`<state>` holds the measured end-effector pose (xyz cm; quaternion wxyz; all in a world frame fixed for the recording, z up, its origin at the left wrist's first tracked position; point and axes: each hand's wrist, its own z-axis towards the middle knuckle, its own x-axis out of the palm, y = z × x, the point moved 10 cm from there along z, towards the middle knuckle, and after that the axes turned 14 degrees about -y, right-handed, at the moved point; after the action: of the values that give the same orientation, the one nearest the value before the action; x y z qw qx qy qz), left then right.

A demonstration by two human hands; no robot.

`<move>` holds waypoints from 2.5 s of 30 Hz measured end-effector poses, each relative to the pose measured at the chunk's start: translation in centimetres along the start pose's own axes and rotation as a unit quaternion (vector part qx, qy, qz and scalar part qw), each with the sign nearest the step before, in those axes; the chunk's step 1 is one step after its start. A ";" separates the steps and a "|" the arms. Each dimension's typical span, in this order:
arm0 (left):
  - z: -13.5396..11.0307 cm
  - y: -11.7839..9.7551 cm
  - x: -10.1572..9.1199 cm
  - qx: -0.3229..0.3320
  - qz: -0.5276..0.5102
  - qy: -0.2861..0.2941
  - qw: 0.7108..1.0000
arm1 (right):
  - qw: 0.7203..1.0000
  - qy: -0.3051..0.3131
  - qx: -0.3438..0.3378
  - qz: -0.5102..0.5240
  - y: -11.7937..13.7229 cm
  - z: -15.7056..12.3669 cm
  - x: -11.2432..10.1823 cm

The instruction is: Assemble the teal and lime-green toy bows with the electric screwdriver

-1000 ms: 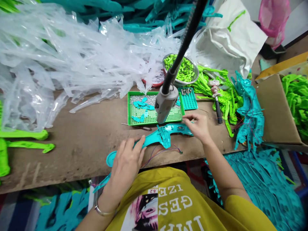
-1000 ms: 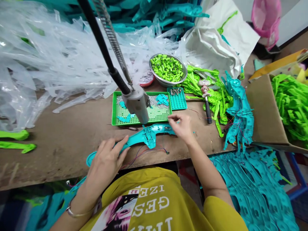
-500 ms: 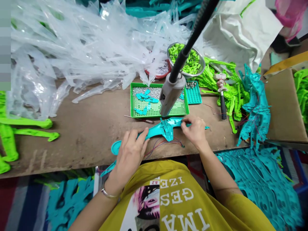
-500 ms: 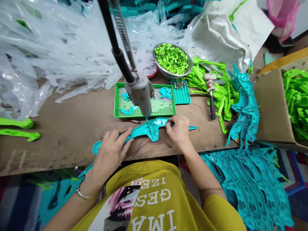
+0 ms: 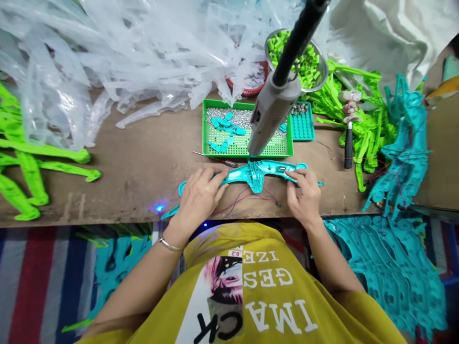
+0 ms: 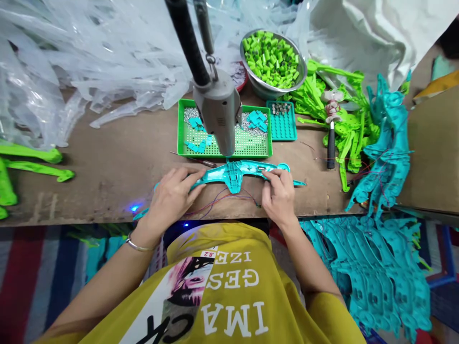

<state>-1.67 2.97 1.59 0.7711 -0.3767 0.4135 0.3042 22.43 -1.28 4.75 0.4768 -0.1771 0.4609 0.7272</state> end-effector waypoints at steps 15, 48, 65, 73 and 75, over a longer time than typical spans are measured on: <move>-4.7 -3.0 -3.4 0.026 0.045 0.030 0.998 | 0.973 0.066 0.215 0.057 -2.4 -7.3 -0.6; -5.0 1.7 -6.1 -0.025 -0.142 0.069 0.987 | 0.771 0.002 0.473 0.426 -7.0 -6.6 0.8; -10.3 -1.6 -3.6 -0.059 0.007 -0.049 0.997 | 0.970 -0.015 0.237 0.040 -4.4 -5.4 -2.5; -10.4 -4.4 -2.8 -0.009 -0.106 -0.046 0.993 | 0.991 0.024 -0.081 0.104 6.1 -4.5 -3.0; -10.0 -5.4 -3.3 -0.012 -0.207 -0.045 0.977 | 0.962 0.133 -0.161 0.174 9.9 -6.2 -0.9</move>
<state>-3.12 -8.76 2.45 0.8306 -0.4493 0.2877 0.1592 13.28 -8.11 7.15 0.2428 -0.2639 0.4204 0.8335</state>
